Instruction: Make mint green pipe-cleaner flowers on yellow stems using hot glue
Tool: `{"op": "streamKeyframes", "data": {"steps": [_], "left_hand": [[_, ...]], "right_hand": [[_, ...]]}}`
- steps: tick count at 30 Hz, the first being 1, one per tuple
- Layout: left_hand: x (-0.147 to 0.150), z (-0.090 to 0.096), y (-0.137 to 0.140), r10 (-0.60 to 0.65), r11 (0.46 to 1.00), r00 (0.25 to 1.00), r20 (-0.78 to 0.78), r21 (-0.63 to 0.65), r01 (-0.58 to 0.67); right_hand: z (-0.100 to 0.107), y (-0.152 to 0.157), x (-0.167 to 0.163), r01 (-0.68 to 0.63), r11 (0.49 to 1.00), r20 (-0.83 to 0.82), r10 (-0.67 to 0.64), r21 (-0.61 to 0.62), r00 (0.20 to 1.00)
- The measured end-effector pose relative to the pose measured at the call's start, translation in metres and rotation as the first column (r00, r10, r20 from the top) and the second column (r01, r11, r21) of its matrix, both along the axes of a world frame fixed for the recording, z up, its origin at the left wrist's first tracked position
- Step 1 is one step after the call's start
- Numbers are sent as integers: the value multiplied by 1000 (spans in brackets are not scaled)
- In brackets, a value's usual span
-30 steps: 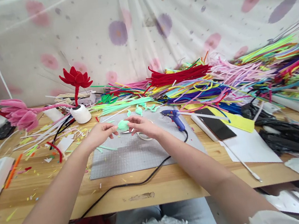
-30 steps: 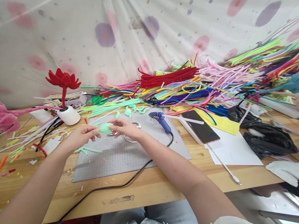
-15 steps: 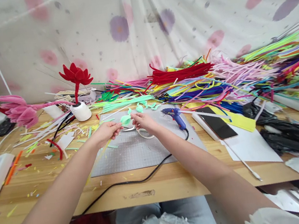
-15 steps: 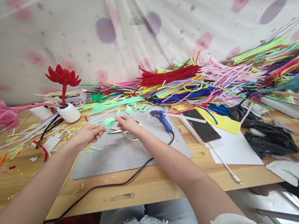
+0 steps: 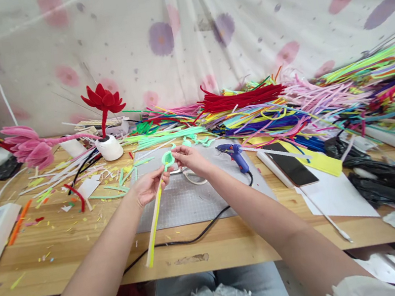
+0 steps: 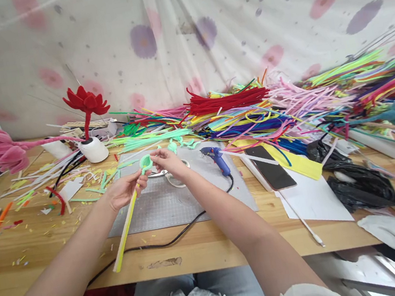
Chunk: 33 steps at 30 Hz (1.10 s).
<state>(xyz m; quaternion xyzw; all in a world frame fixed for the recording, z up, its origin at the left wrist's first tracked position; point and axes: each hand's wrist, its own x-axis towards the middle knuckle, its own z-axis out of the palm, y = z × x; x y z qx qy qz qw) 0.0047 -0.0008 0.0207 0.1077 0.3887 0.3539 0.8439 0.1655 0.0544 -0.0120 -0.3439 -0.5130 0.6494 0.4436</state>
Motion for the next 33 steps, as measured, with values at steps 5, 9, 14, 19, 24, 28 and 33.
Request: {"op": "streamKeyframes", "data": {"steps": [5, 9, 14, 19, 24, 28, 33], "left_hand": [[9, -4, -5, 81, 997, 996, -20, -6, -82], [9, -3, -3, 152, 988, 980, -131, 36, -148], [-3, -7, 2, 272, 955, 903, -332, 210, -211], [-9, -20, 7, 362, 916, 877, -317, 295, -272], [-3, -29, 15, 470, 862, 866, -171, 301, -408], [-8, -36, 21, 529, 835, 848, -45, 209, -509], [-20, -42, 26, 590, 796, 807, 21, 154, -585]], "right_hand": [[0, 2, -1, -16, 1000, -3, 16, -15, 1000], [-1, 0, 2, -16, 999, -12, 15, -34, 1000], [-15, 4, 16, 151, 988, 361, -126, -40, 924], [-28, 7, 40, 232, 965, 687, -253, 125, 681], [-18, 14, 43, 97, 908, 839, -414, 407, 352], [-9, 28, 22, -56, 889, 850, -414, 454, 327], [-19, 49, -14, -21, 916, 876, -375, 400, 304]]}}
